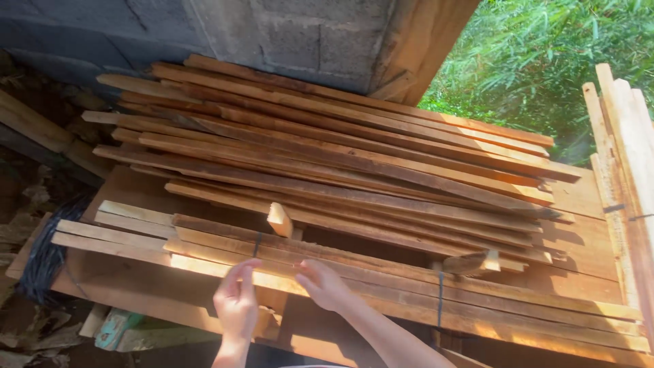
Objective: Bundling wood planks together using plastic ties or straps.
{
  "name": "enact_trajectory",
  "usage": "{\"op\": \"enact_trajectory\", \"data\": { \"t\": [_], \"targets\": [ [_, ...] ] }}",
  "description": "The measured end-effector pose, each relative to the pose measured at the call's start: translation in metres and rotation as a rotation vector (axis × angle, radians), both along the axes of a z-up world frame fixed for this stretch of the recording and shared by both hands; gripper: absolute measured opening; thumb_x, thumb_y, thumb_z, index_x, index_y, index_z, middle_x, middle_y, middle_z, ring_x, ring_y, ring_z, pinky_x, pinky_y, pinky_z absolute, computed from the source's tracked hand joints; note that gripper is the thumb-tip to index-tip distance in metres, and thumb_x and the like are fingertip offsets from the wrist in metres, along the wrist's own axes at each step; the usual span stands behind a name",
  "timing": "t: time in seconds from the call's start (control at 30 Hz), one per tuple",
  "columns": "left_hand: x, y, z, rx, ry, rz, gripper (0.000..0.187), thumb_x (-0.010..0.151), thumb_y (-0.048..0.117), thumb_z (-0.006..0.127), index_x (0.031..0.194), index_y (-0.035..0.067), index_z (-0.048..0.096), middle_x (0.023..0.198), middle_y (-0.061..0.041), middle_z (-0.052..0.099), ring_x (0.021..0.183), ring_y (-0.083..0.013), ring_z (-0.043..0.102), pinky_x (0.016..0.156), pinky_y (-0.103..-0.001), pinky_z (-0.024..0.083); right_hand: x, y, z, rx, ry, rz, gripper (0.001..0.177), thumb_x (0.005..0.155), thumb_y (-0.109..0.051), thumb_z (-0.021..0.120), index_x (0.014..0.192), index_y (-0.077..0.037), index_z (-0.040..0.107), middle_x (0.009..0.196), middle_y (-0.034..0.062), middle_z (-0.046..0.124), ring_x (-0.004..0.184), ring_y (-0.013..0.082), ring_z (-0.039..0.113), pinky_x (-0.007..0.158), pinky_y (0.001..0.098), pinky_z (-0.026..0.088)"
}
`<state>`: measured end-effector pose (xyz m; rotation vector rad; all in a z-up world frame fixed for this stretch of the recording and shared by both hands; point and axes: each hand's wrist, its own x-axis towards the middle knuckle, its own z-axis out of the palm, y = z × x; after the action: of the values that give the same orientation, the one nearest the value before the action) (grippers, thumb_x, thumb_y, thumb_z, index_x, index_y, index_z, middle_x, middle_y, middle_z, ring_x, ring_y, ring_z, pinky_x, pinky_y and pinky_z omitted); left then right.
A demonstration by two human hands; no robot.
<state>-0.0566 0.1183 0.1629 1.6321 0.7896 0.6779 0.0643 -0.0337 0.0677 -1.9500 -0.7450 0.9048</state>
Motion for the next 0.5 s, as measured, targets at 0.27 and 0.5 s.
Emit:
{"op": "enact_trajectory", "data": {
  "t": [0.27, 0.5],
  "targets": [
    [0.013, 0.146, -0.132, -0.415, 0.512, 0.721, 0.085, 0.099, 0.060, 0.046, 0.153, 0.001, 0.015, 0.153, -0.028, 0.029, 0.134, -0.0440, 0.043, 0.111, -0.053, 0.037, 0.009, 0.196, -0.014, -0.044, -0.237, 0.230, 0.072, 0.097, -0.053, 0.052, 0.146, 0.000, 0.044, 0.154, 0.0182, 0.045, 0.140, 0.0369, 0.043, 0.115, 0.0489, 0.034],
    [0.026, 0.133, -0.210, -0.637, 0.391, 0.951, 0.062, 0.104, 0.056, 0.056, 0.112, -0.002, 0.076, 0.090, -0.018, 0.075, 0.071, -0.0244, 0.065, 0.062, -0.032, 0.056, 0.034, 0.268, -0.043, -0.591, -0.189, 0.233, 0.083, 0.096, -0.075, 0.044, 0.120, 0.000, 0.070, 0.106, 0.0198, 0.074, 0.095, 0.0357, 0.073, 0.083, 0.0427, 0.059]
  ]
}}
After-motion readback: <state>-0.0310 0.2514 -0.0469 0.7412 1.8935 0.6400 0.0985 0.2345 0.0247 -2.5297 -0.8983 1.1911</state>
